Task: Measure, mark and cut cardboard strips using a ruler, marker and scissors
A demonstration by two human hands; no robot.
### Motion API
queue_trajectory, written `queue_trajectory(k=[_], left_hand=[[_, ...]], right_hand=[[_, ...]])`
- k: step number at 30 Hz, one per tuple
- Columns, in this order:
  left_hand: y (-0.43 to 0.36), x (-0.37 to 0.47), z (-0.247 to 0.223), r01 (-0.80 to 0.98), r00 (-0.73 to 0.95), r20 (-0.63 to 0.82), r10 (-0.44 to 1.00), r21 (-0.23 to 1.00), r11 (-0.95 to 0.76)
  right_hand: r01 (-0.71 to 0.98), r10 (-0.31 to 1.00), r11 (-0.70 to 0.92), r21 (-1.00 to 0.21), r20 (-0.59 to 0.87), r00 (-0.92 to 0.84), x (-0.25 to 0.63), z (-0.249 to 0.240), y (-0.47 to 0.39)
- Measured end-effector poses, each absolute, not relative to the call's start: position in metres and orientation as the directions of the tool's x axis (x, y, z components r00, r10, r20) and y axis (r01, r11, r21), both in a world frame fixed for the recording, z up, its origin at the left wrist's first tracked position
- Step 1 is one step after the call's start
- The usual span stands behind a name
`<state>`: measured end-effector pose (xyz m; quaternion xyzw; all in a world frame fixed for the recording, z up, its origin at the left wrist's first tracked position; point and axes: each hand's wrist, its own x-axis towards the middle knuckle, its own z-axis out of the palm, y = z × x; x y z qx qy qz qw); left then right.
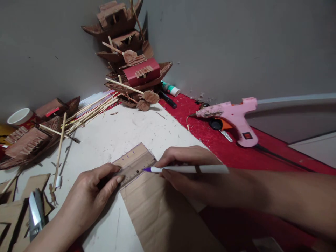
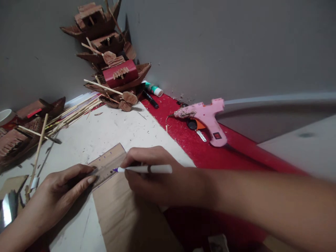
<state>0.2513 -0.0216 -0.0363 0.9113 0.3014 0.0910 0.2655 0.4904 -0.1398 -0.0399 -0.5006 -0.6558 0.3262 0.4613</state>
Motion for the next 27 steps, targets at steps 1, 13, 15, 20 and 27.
queue_trajectory(k=[1,13,15,20,27], left_hand=[[-0.0214,0.2509,-0.0367,0.500,0.802,0.006,0.597,0.538,-0.678],[-0.0203,0.2506,-0.0387,0.465,0.811,0.093,0.578,0.498,-0.732],[-0.0201,0.2495,-0.0388,0.469,0.809,0.090,0.580,0.495,-0.731],[-0.0186,0.2494,-0.0396,0.476,0.803,0.081,0.591,0.510,-0.716],[-0.0193,0.2526,-0.0385,0.485,0.801,0.057,0.596,0.523,-0.701]], right_hand=[[0.362,0.955,0.287,-0.887,0.296,-0.031,0.4926,-0.0396,-0.1399],[0.376,0.939,0.214,-0.902,0.296,0.175,0.5002,-0.0336,-0.1379],[0.373,0.937,0.223,-0.901,0.304,0.174,0.5004,-0.0331,-0.1379],[0.337,0.942,0.227,-0.914,0.293,0.161,0.5009,-0.0353,-0.1372],[0.356,0.958,0.284,-0.890,0.280,-0.064,0.4959,-0.0385,-0.1390]])
